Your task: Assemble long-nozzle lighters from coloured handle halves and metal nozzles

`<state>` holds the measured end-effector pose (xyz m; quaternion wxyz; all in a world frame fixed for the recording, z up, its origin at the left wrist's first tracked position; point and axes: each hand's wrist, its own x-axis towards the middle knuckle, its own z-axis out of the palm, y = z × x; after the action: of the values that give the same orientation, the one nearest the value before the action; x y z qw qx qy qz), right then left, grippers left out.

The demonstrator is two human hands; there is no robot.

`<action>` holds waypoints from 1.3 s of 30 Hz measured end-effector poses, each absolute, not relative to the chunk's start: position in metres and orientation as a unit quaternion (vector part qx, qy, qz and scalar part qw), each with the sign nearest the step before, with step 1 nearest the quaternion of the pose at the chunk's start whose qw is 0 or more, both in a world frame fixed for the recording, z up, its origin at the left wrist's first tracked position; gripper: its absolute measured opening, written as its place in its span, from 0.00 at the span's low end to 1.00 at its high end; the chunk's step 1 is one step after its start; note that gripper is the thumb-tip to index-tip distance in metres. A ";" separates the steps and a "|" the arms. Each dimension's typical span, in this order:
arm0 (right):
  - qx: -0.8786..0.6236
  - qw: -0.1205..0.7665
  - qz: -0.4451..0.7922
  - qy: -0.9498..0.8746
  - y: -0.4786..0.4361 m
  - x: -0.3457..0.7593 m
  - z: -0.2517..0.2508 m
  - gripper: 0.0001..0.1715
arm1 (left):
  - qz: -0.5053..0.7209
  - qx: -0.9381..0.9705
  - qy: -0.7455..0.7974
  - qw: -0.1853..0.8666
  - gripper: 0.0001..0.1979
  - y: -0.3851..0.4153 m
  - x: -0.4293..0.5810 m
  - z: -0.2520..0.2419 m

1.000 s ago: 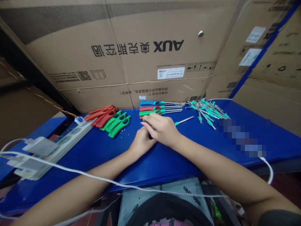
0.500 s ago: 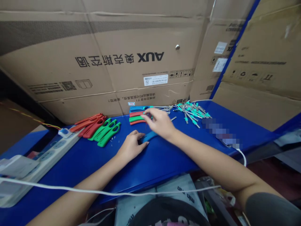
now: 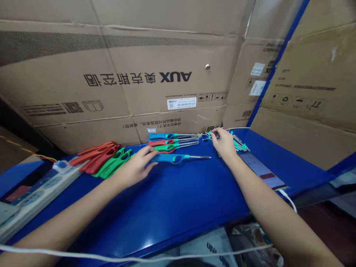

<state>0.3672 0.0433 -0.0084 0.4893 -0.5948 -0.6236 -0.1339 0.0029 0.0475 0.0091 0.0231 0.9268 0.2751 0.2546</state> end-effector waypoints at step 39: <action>-0.638 0.450 -0.140 -0.608 0.031 0.377 0.010 0.07 | 0.269 0.858 0.431 0.067 0.24 0.155 0.002 -0.002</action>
<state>0.3771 0.0307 0.0104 0.4503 -0.6382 -0.6085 -0.1402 0.0021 0.1550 -0.0017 0.0667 0.8585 0.4314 0.2692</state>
